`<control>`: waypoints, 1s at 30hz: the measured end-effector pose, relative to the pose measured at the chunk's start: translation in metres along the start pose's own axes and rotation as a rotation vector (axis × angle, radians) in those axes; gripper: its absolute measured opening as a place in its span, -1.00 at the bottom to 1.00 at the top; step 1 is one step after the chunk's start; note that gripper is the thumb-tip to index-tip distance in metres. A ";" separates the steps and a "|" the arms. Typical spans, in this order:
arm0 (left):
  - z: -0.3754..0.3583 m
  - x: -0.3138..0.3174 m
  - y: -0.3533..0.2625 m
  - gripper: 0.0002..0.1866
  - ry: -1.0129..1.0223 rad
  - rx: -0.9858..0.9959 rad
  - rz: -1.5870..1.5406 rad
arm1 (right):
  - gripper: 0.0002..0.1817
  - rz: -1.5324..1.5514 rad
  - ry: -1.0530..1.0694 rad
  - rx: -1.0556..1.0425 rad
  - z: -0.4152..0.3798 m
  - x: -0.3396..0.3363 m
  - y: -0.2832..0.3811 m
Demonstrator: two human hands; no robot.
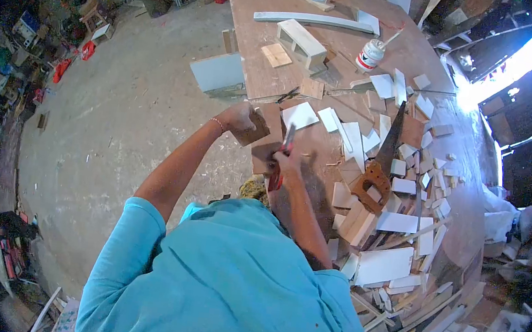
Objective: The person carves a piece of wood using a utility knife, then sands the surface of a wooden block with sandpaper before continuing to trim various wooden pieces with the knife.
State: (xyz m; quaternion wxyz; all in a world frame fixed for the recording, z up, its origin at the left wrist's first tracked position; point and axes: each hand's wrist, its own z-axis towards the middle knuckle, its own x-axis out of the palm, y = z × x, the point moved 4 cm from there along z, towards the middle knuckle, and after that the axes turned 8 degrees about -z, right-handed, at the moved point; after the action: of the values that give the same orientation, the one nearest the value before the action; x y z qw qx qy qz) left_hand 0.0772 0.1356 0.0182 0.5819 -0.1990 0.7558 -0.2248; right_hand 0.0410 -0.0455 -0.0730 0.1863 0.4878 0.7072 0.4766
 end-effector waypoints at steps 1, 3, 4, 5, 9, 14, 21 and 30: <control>-0.004 -0.003 -0.003 -0.57 -0.002 -0.017 -0.032 | -0.86 0.008 -0.152 -0.128 0.016 -0.018 -0.012; -0.003 -0.004 -0.003 -0.56 -0.003 -0.029 -0.061 | -0.86 0.071 -0.289 -0.320 0.021 -0.027 -0.004; 0.001 0.000 0.000 -0.56 -0.004 -0.008 -0.041 | -0.86 0.074 -0.292 -0.322 0.021 -0.029 -0.006; 0.003 0.000 0.000 -0.57 -0.009 0.012 -0.021 | -0.86 -0.050 -0.281 -0.302 0.017 -0.025 -0.002; 0.005 0.003 0.007 -0.57 0.011 -0.030 -0.061 | -0.91 0.008 -0.074 -0.001 -0.014 0.011 0.009; 0.004 0.002 0.012 -0.62 -0.057 0.025 -0.051 | -0.92 0.060 -0.274 -0.206 0.011 -0.018 -0.021; 0.002 -0.001 -0.003 -0.54 -0.017 0.002 -0.003 | -0.88 -0.097 -0.279 -0.057 -0.018 0.012 -0.014; 0.010 0.004 0.000 -0.56 -0.016 0.041 -0.002 | -0.92 -0.379 -0.464 -0.163 0.016 -0.014 -0.029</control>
State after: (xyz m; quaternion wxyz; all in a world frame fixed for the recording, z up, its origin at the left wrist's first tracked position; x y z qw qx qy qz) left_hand 0.0856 0.1324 0.0130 0.5918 -0.1896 0.7461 -0.2392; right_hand 0.0443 -0.0522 -0.1086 0.4671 0.4266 0.6834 0.3645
